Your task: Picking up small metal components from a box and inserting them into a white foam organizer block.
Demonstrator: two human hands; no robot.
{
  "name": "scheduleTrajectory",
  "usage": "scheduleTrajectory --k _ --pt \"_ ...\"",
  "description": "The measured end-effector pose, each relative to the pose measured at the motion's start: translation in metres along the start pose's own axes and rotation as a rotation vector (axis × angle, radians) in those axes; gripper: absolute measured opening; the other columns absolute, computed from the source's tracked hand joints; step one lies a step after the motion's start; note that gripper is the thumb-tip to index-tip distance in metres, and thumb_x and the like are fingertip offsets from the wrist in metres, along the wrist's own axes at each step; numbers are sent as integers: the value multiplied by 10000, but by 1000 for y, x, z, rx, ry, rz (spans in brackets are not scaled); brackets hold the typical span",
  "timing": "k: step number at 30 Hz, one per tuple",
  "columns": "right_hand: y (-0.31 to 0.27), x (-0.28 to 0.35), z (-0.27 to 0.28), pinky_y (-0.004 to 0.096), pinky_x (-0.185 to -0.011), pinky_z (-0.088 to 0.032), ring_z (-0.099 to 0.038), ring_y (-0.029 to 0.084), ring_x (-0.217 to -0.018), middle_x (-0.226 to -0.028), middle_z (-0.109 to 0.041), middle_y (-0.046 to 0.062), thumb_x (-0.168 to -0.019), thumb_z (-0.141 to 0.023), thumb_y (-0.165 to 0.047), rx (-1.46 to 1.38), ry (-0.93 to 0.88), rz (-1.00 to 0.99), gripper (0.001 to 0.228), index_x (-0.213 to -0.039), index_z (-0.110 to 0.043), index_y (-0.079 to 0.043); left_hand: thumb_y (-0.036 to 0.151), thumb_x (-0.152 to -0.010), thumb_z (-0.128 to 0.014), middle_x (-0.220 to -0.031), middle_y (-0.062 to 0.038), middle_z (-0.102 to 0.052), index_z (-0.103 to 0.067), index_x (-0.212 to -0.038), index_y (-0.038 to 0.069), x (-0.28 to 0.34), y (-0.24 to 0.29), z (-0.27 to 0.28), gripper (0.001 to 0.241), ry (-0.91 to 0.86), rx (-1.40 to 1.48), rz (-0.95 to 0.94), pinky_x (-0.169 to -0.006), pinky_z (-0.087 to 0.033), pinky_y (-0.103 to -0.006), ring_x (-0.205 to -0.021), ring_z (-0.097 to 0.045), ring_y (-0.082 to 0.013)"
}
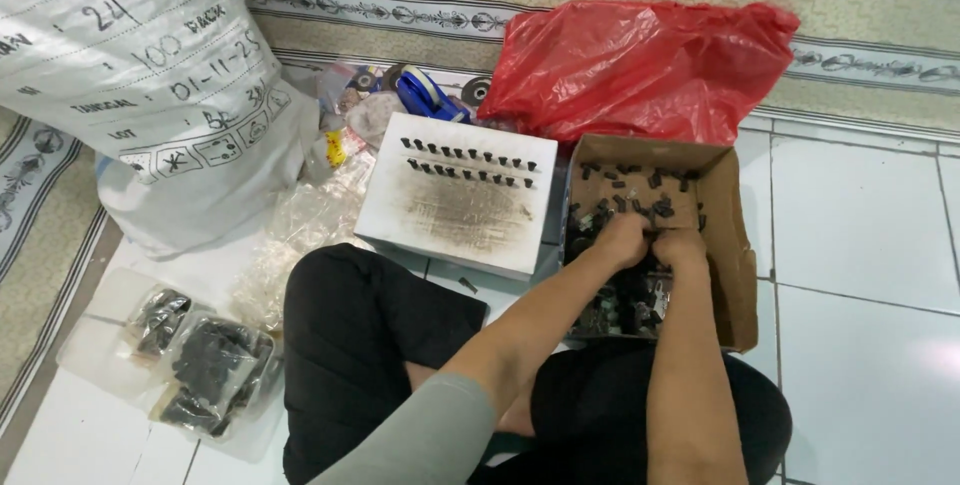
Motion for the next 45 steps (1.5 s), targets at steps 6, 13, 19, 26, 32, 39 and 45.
scheduleTrajectory --k 6,13,19,26,32,39,45 --pt "-17 38 38 390 -518 -514 -648 313 -552 -555 -631 177 -857 -535 -114 -153 -29 -93 304 -597 -657 -13 70 -862 -589 -786 -252 -703 -685 -856 -68 -12 -24 -3 168 98 -168 18 -578 -582 -411 -732 -710 -357" --pt "25 -27 -14 412 -465 -428 -608 327 -564 -577 -597 233 -851 -535 -114 -446 0 -186 300 -584 -602 6 159 -821 -615 -762 -221 -702 -691 -811 -37 22 24 5 210 50 -48 80 -561 -589 -401 -706 -713 -342" --pt "-22 41 60 395 -492 -472 -550 289 -484 -497 -524 148 -903 -525 -153 -204 -131 -163 372 -548 -570 -51 45 -861 -633 -1006 -330 -717 -713 -1054 -144 23 30 2 281 2 20 168 -755 -619 -461 -954 -718 -440" --pt "-28 45 51 393 -542 -550 -641 279 -513 -570 -654 139 -911 -585 -259 -192 -258 -143 365 -623 -654 -46 -25 -870 -585 -1128 -320 -709 -723 -1141 -93 15 11 -5 312 47 -44 112 -884 -614 -483 -1089 -681 -472" --pt "-1 32 25 511 -633 -569 -651 367 -661 -887 -667 270 -951 -641 -322 -926 -169 -368 430 -1045 -687 95 12 -909 -554 -1144 -334 -703 -710 -1155 -126 -2 -15 -14 322 74 121 49 -916 -587 -475 -1085 -675 -456" --pt "5 30 28 599 -940 -550 -617 441 -1240 -1375 -625 300 -950 -625 -473 -491 -199 -315 689 -1360 -641 80 37 -890 -496 -922 -238 -750 -753 -877 -64 6 15 -28 277 79 -568 -131 -720 -633 -464 -890 -755 -392" --pt "-43 126 86 703 -979 -464 -507 514 -1324 -1523 -438 348 -924 -558 -239 -867 -259 -363 704 -1475 -417 176 -12 -824 -599 -756 -286 -697 -710 -779 -123 0 3 -14 164 -25 -186 98 -601 -615 -408 -713 -705 -388"
Point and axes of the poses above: each hand's wrist, its own x-axis away from the middle knuckle, its own z-axis out of the back of the hand, y = z × x, the point moved 3 cm from there along -x, towards the middle knuckle
